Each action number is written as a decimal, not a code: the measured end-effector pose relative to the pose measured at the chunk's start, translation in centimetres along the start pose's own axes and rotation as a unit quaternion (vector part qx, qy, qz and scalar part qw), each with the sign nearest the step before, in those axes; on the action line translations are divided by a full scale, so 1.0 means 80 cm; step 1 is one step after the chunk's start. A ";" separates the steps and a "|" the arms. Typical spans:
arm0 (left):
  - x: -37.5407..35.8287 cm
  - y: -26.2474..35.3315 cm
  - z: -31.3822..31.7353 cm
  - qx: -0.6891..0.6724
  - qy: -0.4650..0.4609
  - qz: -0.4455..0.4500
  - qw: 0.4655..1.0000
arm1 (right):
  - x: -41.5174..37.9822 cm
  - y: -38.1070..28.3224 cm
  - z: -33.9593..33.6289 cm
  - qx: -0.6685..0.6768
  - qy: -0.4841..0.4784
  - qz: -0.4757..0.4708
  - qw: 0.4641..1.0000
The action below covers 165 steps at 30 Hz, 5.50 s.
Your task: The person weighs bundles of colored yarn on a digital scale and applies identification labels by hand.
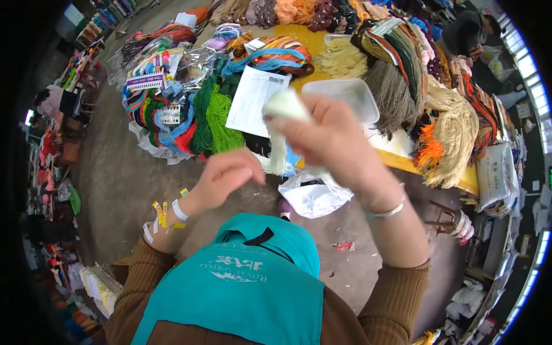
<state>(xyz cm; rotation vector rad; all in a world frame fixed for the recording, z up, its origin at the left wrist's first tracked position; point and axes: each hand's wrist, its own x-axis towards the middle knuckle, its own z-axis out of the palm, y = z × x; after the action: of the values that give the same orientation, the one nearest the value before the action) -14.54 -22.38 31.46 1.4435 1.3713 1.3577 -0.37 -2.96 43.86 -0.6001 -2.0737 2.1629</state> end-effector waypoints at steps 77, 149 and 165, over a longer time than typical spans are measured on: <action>-0.106 -0.033 -0.006 -0.367 0.120 -0.221 0.896 | -0.035 0.183 0.194 0.227 0.121 -0.035 0.966; -0.300 -0.117 0.017 -0.632 0.522 -0.231 0.524 | 0.245 0.230 -0.266 -0.722 0.127 -0.026 0.680; -0.255 -0.135 0.018 -0.629 0.513 -0.263 0.521 | 0.087 0.387 -0.215 -0.617 0.279 -0.129 0.724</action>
<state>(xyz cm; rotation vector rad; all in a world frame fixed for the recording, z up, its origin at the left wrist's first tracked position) -13.10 -40.04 16.60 -0.8676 0.6974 2.0242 5.35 13.13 12.04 -0.7829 -2.6425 0.0947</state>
